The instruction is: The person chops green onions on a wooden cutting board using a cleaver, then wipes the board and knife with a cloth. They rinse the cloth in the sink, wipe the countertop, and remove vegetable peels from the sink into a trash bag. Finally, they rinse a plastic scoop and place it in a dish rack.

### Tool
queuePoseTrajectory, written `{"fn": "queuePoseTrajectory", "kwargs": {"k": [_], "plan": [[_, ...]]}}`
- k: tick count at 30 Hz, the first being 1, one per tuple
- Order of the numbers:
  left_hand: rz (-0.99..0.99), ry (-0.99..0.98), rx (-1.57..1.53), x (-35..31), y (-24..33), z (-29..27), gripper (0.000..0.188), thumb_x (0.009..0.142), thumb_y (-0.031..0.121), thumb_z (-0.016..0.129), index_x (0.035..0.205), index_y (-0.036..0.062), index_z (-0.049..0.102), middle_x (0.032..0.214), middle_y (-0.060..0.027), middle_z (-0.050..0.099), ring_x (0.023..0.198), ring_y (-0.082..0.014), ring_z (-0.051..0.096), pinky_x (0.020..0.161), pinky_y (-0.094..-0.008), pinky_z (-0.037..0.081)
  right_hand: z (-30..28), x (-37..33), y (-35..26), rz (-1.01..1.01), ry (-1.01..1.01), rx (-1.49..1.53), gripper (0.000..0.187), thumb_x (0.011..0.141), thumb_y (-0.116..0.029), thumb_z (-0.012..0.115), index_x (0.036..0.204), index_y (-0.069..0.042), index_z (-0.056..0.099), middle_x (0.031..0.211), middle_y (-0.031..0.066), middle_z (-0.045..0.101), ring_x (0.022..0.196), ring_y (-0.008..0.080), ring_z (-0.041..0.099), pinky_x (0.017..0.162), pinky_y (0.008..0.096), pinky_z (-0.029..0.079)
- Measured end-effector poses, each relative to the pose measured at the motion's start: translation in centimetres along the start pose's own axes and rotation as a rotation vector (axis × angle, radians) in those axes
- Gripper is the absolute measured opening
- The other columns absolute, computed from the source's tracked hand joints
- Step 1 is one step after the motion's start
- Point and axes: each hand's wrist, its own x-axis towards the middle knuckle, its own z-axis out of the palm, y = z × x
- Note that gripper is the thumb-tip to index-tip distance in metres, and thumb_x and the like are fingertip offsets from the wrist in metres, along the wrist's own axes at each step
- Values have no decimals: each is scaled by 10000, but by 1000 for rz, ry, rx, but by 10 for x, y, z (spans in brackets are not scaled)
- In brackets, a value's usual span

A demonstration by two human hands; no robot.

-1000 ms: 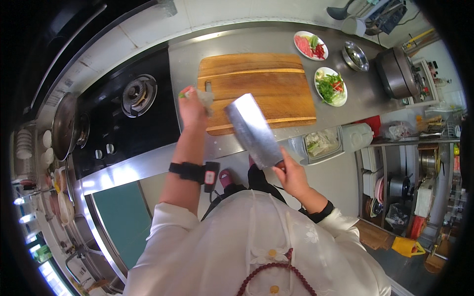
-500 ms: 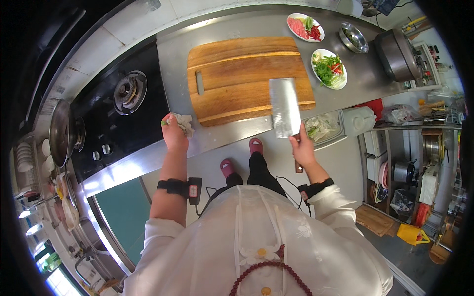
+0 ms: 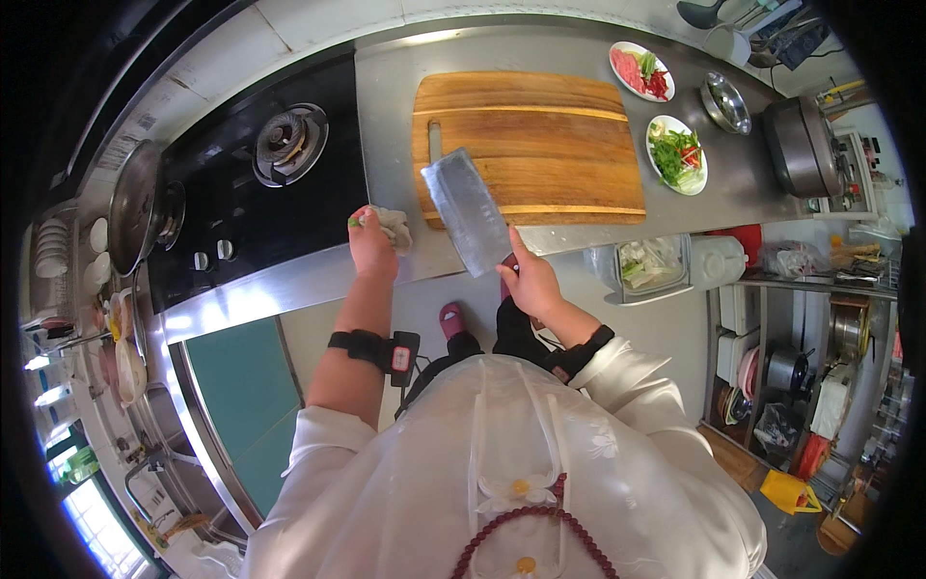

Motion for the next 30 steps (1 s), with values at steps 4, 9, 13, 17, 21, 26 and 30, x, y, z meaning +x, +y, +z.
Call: {"fn": "queuePoseTrajectory", "kwargs": {"k": [4,9,13,17,21,26,30], "plan": [[-91,-14,-138,-9,8,11,187,949,215,408,1066,83,471,950,-69,560,887,-229,577,768,-386,498,-6,-5,-20,-18,-80,149,696,799,-98,620,1389,-93,251,776,109,625,694,240,612,647,316,478],[-238,-123,-503,-17,26,33,262,964,263,372,1074,76,519,1022,-61,564,959,-222,549,871,-382,428,-14,-14,-48,-191,27,29,663,780,-57,613,1366,-116,310,781,98,590,666,248,596,612,332,480],[-198,-173,-508,-18,41,50,431,962,396,277,1079,58,517,1061,-98,563,984,-293,541,881,-432,424,-16,-23,-62,-334,134,-255,640,753,-48,583,1345,-164,368,771,83,514,603,277,555,535,366,476],[-189,-169,-475,-19,50,65,481,961,450,240,1024,59,512,1007,-87,563,926,-273,551,834,-417,456,-18,-34,-64,-387,90,-378,631,738,-53,559,1329,-208,400,758,72,501,590,256,559,474,358,469],[-179,-281,-505,-12,54,73,489,959,453,217,1023,64,506,988,-96,566,916,-278,549,811,-418,462,-32,-48,-60,-395,55,-464,619,734,-57,557,1313,-229,423,778,70,521,590,243,566,463,362,468],[-208,-138,-404,12,54,76,313,945,312,340,1000,68,528,973,-72,597,900,-258,578,812,-420,465,-71,-70,-44,-359,55,-420,603,761,-63,564,1326,-197,404,821,96,561,638,271,585,517,365,484],[-233,-125,-480,18,48,65,237,923,246,393,973,71,545,950,-56,608,903,-258,585,810,-426,465,-95,-73,-11,-93,208,-84,579,819,-87,549,1358,-149,346,842,126,586,688,282,596,616,353,491]]}}
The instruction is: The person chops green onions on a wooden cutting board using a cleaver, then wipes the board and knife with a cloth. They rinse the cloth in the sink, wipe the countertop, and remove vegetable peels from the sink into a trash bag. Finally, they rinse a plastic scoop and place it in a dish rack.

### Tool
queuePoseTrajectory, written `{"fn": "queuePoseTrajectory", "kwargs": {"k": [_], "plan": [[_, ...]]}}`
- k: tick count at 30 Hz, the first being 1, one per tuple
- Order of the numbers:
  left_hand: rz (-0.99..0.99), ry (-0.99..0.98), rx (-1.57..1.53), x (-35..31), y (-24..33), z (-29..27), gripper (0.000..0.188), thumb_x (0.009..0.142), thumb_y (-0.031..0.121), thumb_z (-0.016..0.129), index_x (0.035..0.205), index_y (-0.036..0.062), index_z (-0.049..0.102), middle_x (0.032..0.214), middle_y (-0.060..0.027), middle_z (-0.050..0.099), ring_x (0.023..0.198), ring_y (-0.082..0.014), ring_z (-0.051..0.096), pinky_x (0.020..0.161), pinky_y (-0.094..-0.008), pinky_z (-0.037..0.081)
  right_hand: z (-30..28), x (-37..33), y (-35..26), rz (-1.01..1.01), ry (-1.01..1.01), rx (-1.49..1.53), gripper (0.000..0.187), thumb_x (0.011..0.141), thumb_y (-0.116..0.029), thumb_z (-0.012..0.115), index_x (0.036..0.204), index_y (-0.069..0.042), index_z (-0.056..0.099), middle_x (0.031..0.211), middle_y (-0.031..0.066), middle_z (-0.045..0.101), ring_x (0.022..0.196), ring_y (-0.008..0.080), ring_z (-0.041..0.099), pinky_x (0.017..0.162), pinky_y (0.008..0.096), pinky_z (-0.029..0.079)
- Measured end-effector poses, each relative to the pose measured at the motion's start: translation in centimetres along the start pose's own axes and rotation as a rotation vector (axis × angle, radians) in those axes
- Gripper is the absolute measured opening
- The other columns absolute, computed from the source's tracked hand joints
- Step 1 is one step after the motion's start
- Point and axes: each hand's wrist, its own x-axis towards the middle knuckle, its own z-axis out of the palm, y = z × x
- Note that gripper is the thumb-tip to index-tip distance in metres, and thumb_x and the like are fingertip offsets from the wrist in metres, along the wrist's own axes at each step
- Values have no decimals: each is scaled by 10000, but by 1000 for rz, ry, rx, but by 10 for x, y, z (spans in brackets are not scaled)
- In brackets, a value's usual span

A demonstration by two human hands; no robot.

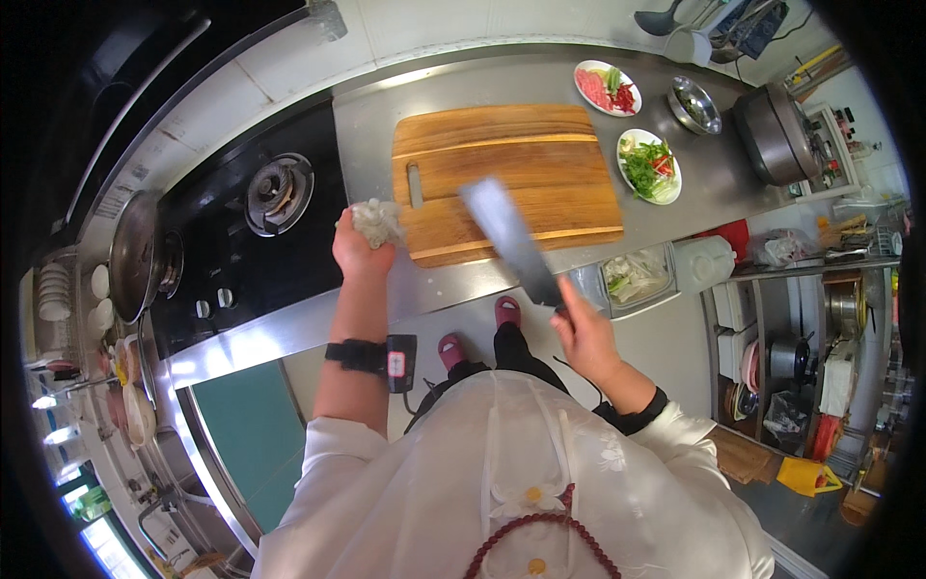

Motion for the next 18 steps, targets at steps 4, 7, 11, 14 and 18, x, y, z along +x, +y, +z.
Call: {"fn": "queuePoseTrajectory", "kwargs": {"k": [4,7,11,14,18], "plan": [[-24,32,44,-7,4,-17,241,922,229,375,974,66,545,938,-67,606,880,-276,582,790,-427,463,0,29,67,488,138,265,585,871,-132,532,1390,-95,265,781,86,581,648,180,562,610,321,475],[-55,-46,64,-13,8,-32,252,923,236,359,961,70,544,918,-69,601,847,-283,574,753,-426,457,-2,42,117,630,223,484,576,889,-174,529,1387,-73,260,658,48,537,437,109,480,386,279,416],[-61,-115,50,-14,16,-56,259,926,248,348,919,84,547,897,-59,590,843,-277,560,734,-425,444,-2,68,156,552,202,417,583,906,-190,501,1398,-62,214,666,34,500,397,109,454,354,264,394],[-75,-146,29,-16,24,-71,268,930,272,358,917,91,554,929,-51,591,867,-269,556,749,-427,437,-2,99,160,557,226,299,568,895,-229,518,1380,-67,269,662,66,567,402,144,514,378,291,430],[-97,-158,4,-24,26,-76,259,930,278,379,934,97,563,943,-45,596,880,-260,561,772,-421,447,-7,152,150,506,15,164,602,877,-257,537,1380,-72,264,780,138,628,524,239,601,496,353,494]]}}
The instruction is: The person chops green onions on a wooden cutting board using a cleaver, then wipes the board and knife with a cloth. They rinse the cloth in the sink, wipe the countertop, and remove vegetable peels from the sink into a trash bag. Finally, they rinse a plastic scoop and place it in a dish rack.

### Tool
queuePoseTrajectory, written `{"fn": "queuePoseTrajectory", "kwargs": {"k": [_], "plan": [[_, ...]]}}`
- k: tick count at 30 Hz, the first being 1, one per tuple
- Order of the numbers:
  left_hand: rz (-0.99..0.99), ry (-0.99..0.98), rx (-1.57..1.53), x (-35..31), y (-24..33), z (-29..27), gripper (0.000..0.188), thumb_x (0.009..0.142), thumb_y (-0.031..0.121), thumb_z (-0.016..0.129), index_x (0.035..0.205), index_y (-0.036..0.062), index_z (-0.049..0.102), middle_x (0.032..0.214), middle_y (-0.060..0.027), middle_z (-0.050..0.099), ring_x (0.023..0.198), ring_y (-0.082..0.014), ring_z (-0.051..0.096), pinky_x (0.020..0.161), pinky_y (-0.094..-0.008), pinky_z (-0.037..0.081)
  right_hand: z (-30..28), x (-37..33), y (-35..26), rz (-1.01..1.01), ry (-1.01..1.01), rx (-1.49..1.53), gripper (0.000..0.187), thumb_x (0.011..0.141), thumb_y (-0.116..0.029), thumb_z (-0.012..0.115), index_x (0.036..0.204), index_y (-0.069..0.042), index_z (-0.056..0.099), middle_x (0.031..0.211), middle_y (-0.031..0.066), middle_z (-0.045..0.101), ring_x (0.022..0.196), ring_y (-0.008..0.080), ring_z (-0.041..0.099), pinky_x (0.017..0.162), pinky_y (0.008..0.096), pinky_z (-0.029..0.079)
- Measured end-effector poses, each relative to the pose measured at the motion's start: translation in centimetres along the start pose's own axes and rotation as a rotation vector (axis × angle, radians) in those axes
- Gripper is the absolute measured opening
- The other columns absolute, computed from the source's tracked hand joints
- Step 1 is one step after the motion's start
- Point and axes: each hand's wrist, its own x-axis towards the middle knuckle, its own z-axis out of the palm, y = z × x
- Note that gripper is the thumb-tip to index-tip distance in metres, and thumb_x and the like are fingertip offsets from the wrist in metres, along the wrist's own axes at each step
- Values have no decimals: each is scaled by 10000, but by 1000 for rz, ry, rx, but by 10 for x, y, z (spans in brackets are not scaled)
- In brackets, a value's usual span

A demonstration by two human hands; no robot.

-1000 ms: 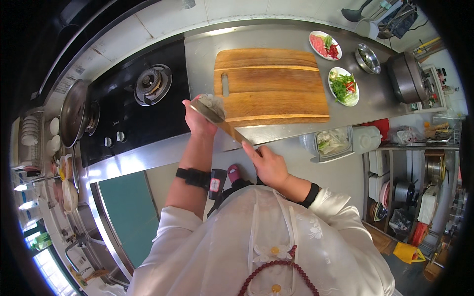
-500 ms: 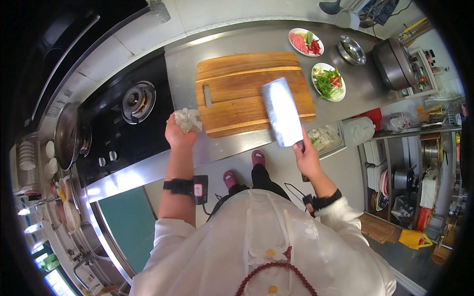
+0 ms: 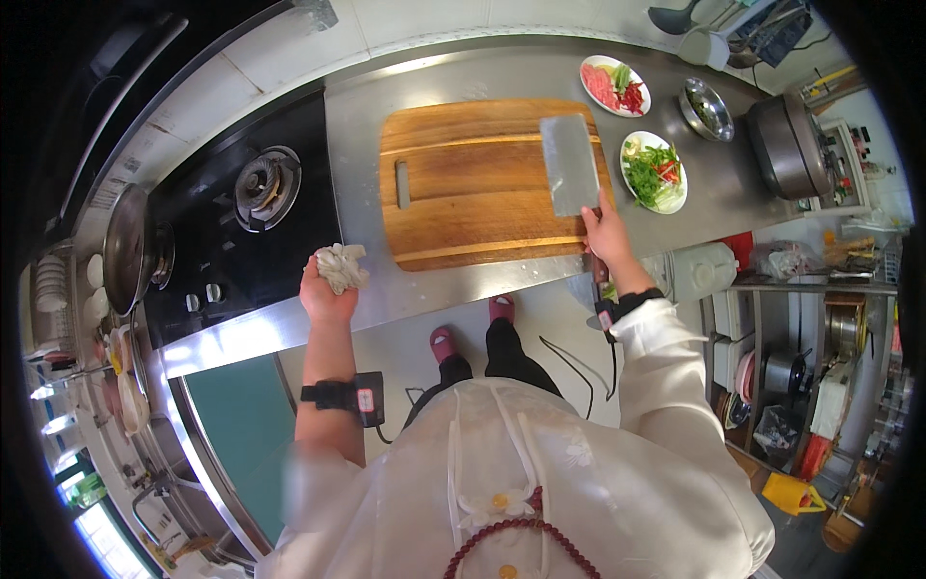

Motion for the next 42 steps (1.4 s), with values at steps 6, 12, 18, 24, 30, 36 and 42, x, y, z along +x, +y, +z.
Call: {"fn": "queuePoseTrajectory", "kwargs": {"k": [6,12,18,24,30,36,42], "plan": [[111,338,-9,-15,-9,17,234,926,254,405,949,96,575,931,-39,604,872,-246,575,787,-394,470,37,58,-54,-253,-50,-262,612,853,-314,544,1368,-88,304,975,214,617,920,392,573,806,421,449],[122,358,-52,-26,-10,7,269,929,270,378,926,94,582,949,-47,613,883,-238,581,799,-388,471,73,76,-96,-410,-208,-328,603,862,-307,540,1370,-86,300,981,211,617,906,375,585,796,412,457],[151,359,-63,-34,-14,-3,271,931,272,371,914,98,578,940,-44,613,885,-237,575,800,-390,469,100,76,-124,-518,-362,-374,607,882,-306,517,1386,-90,256,966,174,632,895,369,584,787,406,459],[163,335,-64,-36,-17,-2,217,917,259,412,933,111,570,932,-38,602,890,-236,575,791,-393,465,118,51,-147,-391,-581,-163,591,884,-232,540,1393,-125,260,870,107,631,609,239,592,556,349,486],[110,325,-153,-15,-13,19,287,943,303,369,1049,111,553,1043,-56,595,964,-258,569,854,-436,449,105,-33,-146,-313,-749,245,571,877,-143,557,1385,-135,299,698,31,506,490,100,460,420,271,404],[135,139,-262,-4,-24,66,372,950,325,301,1081,69,538,1080,-97,583,1007,-283,536,896,-424,412,94,-107,-156,-915,-220,6,513,820,-132,615,1299,-136,433,742,61,529,551,180,522,488,312,437],[100,-203,-250,-2,-25,85,280,910,310,392,960,85,551,954,-87,577,904,-284,543,830,-441,436,92,-142,-162,-1135,21,-525,477,782,-127,552,1243,-228,487,743,63,468,576,233,553,458,334,455]]}}
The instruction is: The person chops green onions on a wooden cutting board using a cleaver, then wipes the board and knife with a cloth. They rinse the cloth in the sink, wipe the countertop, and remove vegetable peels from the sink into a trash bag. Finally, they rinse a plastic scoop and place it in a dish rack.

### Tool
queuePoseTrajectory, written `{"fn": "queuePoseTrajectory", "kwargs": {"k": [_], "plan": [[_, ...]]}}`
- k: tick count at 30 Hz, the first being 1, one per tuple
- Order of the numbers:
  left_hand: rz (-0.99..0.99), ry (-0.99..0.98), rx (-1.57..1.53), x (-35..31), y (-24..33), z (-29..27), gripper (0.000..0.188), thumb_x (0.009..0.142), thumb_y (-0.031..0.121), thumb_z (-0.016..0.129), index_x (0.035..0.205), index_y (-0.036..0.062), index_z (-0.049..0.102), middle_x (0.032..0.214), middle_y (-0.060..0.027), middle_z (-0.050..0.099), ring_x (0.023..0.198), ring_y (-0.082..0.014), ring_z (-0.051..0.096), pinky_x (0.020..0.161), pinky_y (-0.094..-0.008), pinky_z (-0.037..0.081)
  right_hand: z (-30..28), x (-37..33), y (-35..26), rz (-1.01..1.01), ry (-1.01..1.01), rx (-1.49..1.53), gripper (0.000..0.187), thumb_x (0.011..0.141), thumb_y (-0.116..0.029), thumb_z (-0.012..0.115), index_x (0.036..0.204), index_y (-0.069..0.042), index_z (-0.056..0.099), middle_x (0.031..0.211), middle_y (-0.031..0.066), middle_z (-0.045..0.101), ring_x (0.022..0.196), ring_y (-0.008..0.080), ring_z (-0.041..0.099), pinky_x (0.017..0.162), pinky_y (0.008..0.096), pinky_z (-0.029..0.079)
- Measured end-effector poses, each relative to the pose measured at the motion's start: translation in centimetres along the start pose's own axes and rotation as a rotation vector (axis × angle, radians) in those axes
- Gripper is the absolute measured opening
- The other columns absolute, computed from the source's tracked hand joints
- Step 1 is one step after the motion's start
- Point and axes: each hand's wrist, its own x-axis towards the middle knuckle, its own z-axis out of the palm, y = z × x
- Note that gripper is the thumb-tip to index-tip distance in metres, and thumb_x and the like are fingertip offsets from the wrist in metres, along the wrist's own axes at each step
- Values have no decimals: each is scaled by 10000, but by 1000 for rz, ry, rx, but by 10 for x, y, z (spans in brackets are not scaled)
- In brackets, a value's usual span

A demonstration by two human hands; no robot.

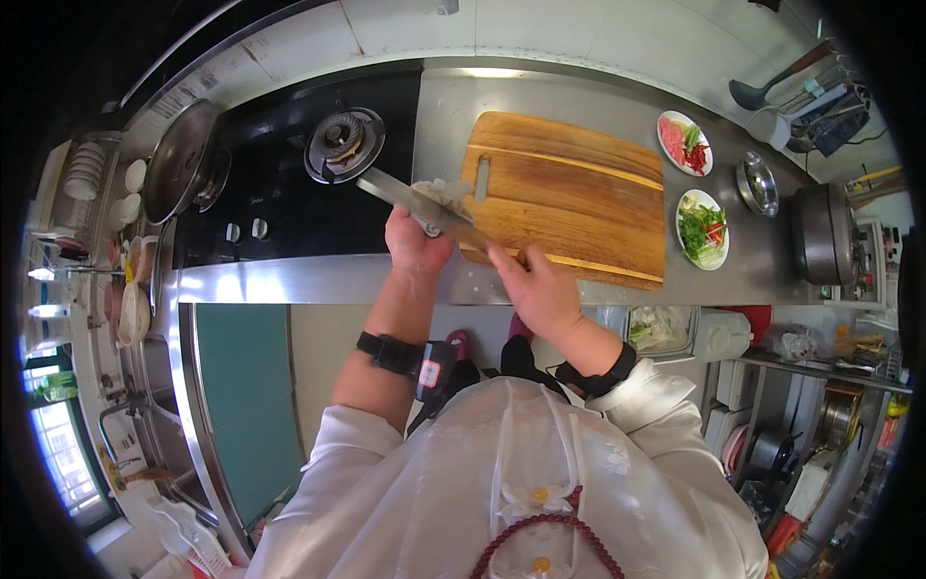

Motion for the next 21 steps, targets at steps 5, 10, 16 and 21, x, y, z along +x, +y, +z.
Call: {"fn": "queuePoseTrajectory", "kwargs": {"k": [5,10,16,21], "plan": [[-19,-82,3,-2,-2,1,337,879,380,407,929,84,558,929,-100,569,858,-302,536,766,-456,450,0,-19,-18,64,-163,37,569,757,-86,541,1295,-230,425,824,91,462,537,244,563,445,343,473],[3,16,-29,1,2,8,364,933,366,324,1018,92,548,1010,-97,570,923,-304,537,821,-451,441,-13,-47,-18,134,-218,129,599,741,-87,581,1302,-226,422,842,109,459,558,274,561,478,367,485],[-78,114,52,19,13,7,386,953,340,279,1089,80,530,1112,-113,560,1057,-311,501,962,-448,357,-41,-88,-7,248,-275,142,500,808,-130,558,1286,-213,438,833,112,509,577,297,573,510,393,484],[-83,102,49,21,24,-15,334,933,308,326,993,85,569,979,-66,601,940,-261,549,876,-403,414,-39,-118,33,720,18,714,287,879,-149,519,1155,-84,475,618,65,507,523,185,528,511,318,448]]}}
